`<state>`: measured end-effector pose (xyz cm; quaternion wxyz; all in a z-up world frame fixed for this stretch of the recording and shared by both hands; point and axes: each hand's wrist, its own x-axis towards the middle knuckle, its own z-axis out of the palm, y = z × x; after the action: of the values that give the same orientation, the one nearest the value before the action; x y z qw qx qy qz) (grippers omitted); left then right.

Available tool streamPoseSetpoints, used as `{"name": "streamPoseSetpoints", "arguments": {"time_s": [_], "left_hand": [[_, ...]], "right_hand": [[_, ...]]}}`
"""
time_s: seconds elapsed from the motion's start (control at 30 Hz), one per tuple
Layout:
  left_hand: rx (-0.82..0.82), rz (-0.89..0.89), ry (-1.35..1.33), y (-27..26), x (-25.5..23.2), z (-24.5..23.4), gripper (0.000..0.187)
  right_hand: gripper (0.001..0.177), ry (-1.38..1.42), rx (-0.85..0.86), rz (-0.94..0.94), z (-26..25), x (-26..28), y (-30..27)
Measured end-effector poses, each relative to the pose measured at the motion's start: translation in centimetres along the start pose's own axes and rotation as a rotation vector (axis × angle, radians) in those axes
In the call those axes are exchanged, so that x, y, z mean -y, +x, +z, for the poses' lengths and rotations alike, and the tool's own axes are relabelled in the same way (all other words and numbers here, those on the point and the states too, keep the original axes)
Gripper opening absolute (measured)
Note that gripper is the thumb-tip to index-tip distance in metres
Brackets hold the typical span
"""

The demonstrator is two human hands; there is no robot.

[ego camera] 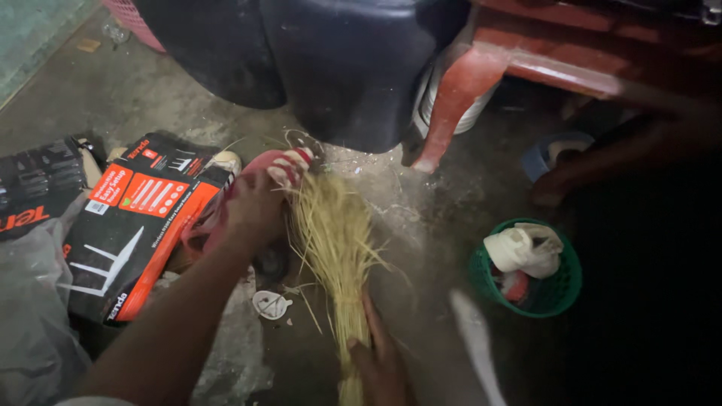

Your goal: The person sorts through a cluttered pile of items on the floor, picking up various objects including slippers, shoes, and boxes, and placing them into a yellow plastic bag. The person then picks up a straw broom and sweeps the floor area where the items were previously located.

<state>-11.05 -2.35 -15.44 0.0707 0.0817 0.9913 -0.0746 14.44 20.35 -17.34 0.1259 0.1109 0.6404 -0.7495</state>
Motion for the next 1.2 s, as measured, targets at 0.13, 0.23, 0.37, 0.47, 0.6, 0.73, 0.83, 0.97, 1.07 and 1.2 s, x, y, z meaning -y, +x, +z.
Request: {"name": "streamPoseSetpoints", "arguments": {"time_s": [0.13, 0.23, 0.37, 0.47, 0.6, 0.73, 0.83, 0.97, 1.07, 1.2], "left_hand": [[0.028, -0.156, -0.180, -0.8, 2.7, -1.3, 0.054], [-0.141, -0.103, -0.093, -0.8, 3.7, -0.2, 0.067], [-0.062, -0.112, -0.133, -1.0, 3.1, 0.4, 0.081], [-0.047, -0.101, -0.122, -1.4, 2.5, -0.1, 0.086], [-0.012, -0.068, -0.123, -1.9, 3.2, -0.3, 0.083], [-0.092, -0.010, -0.111, -1.8, 3.2, -0.1, 0.086], [-0.094, -0.001, -0.072, -1.9, 3.1, -0.4, 0.071], [-0.069, 0.017, -0.054, -2.1, 3.2, 0.2, 0.067], [-0.195, 0.075, -0.071, -2.4, 3.5, 0.9, 0.057], [0.007, -0.039, -0.062, -2.9, 3.7, 1.9, 0.041]], "right_hand": [[0.094, -0.174, -0.119, -0.204, 0.7, 0.4, -0.5], [0.109, -0.064, -0.190, -0.135, 0.6, 1.8, 2.5], [0.103, -0.571, -0.351, -0.493, 2.0, 0.3, 10.0], [0.098, -0.409, -0.513, -0.408, 1.9, -1.9, 18.8], [0.105, 0.135, -0.358, -0.052, -1.0, -2.1, 23.8], [0.054, 0.188, -0.160, 0.358, -1.0, 3.1, 21.3], [0.053, 0.330, 0.090, 0.494, -1.4, 5.5, 16.5], [0.085, 0.284, 0.189, 0.438, -2.0, 7.4, 8.7], [0.094, 0.055, 0.065, 0.359, -0.9, 9.0, 5.5], [0.094, -0.211, -0.251, 0.350, 0.2, 10.5, 5.4]]}}
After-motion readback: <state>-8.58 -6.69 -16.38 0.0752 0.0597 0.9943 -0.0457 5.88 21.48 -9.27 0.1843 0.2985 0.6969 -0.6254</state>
